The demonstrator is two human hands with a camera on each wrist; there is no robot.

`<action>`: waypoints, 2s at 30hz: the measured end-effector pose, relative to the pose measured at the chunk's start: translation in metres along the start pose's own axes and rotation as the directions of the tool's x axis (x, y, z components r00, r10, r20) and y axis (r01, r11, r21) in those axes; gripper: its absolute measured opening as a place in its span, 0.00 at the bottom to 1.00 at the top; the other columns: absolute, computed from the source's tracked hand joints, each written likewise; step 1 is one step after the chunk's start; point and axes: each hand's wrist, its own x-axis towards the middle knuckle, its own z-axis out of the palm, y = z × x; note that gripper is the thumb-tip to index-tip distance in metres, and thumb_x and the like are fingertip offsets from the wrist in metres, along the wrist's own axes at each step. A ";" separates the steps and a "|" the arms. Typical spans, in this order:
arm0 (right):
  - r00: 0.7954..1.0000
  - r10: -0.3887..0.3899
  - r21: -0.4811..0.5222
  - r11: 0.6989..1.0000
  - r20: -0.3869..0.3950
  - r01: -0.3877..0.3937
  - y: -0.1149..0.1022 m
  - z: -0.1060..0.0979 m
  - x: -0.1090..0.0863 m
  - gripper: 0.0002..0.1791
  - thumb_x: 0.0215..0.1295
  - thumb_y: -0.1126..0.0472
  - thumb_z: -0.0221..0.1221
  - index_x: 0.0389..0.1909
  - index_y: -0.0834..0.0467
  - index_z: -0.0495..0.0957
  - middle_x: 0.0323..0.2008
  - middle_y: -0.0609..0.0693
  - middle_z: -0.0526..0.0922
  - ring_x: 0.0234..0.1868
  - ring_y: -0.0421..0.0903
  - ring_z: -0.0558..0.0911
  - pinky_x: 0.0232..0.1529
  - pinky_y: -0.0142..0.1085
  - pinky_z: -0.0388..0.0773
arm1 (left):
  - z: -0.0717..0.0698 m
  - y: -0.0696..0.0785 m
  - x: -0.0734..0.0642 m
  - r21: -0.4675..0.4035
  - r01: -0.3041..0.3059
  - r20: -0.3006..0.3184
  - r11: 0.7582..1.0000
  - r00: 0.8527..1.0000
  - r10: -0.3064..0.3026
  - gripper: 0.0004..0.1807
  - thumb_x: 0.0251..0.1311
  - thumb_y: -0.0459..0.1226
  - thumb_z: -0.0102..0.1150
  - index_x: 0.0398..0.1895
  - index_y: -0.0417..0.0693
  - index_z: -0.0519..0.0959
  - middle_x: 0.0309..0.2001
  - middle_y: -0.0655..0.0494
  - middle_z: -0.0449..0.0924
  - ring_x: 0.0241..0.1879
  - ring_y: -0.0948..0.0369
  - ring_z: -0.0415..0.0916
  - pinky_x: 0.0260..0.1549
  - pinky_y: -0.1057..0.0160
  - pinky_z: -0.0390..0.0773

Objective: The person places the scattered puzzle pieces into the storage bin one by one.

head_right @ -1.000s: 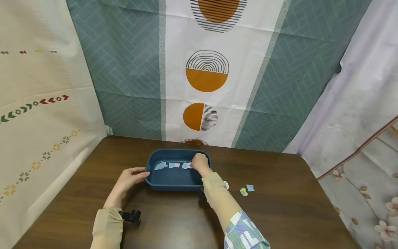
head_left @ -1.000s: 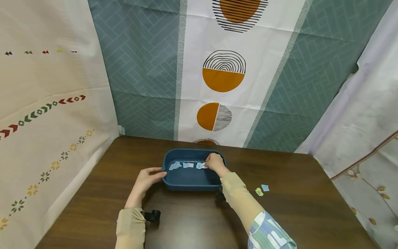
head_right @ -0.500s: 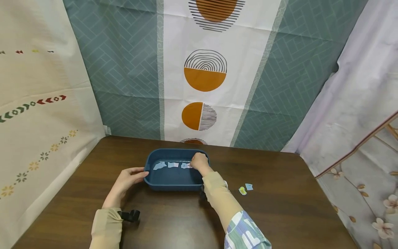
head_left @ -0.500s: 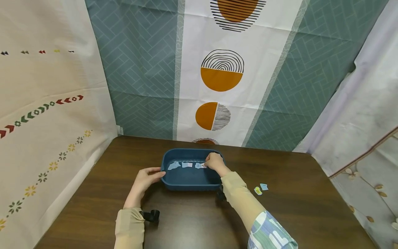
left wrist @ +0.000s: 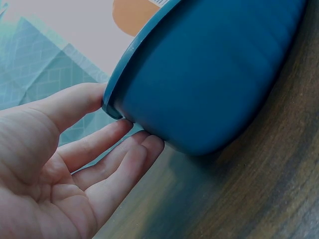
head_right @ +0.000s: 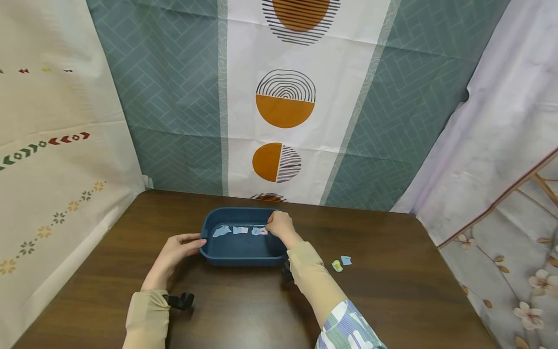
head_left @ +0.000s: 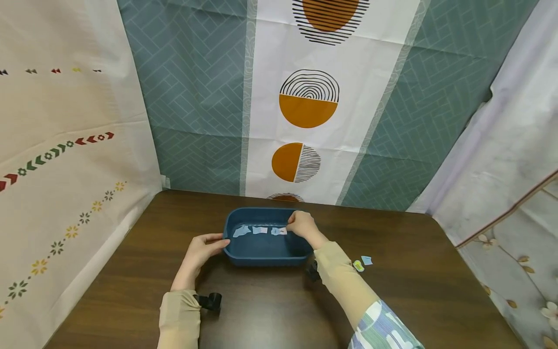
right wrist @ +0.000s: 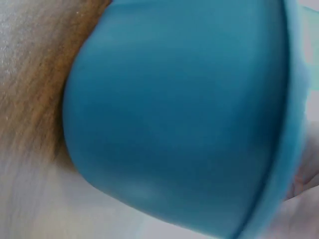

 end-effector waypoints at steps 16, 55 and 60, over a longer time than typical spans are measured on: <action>0.998 -0.052 0.082 0.995 -0.039 0.055 0.002 -0.031 -0.028 0.09 0.60 0.64 0.65 0.38 0.64 0.79 0.37 0.58 0.85 0.38 0.52 0.82 0.41 0.43 0.83 | 0.001 0.001 0.000 0.011 0.009 0.003 1.000 1.000 -0.009 0.30 0.61 0.43 0.65 0.61 0.32 0.74 0.60 0.34 0.74 0.51 0.51 0.82 0.58 0.51 0.77; 0.994 0.099 0.051 0.994 -0.051 -0.096 0.079 -0.055 -0.082 0.21 0.61 0.61 0.64 0.53 0.66 0.76 0.49 0.61 0.82 0.53 0.62 0.79 0.52 0.55 0.77 | -0.002 0.002 -0.002 0.029 0.008 0.029 1.000 1.000 -0.009 0.32 0.62 0.45 0.64 0.63 0.32 0.71 0.63 0.33 0.71 0.50 0.53 0.82 0.59 0.51 0.76; 0.995 0.094 0.019 0.995 -0.046 -0.093 0.088 -0.049 -0.082 0.20 0.60 0.62 0.64 0.51 0.66 0.78 0.44 0.60 0.83 0.48 0.60 0.80 0.48 0.54 0.77 | -0.002 0.002 -0.001 0.034 0.003 0.031 0.999 1.000 -0.004 0.32 0.62 0.45 0.64 0.63 0.31 0.71 0.63 0.32 0.71 0.50 0.53 0.82 0.58 0.52 0.77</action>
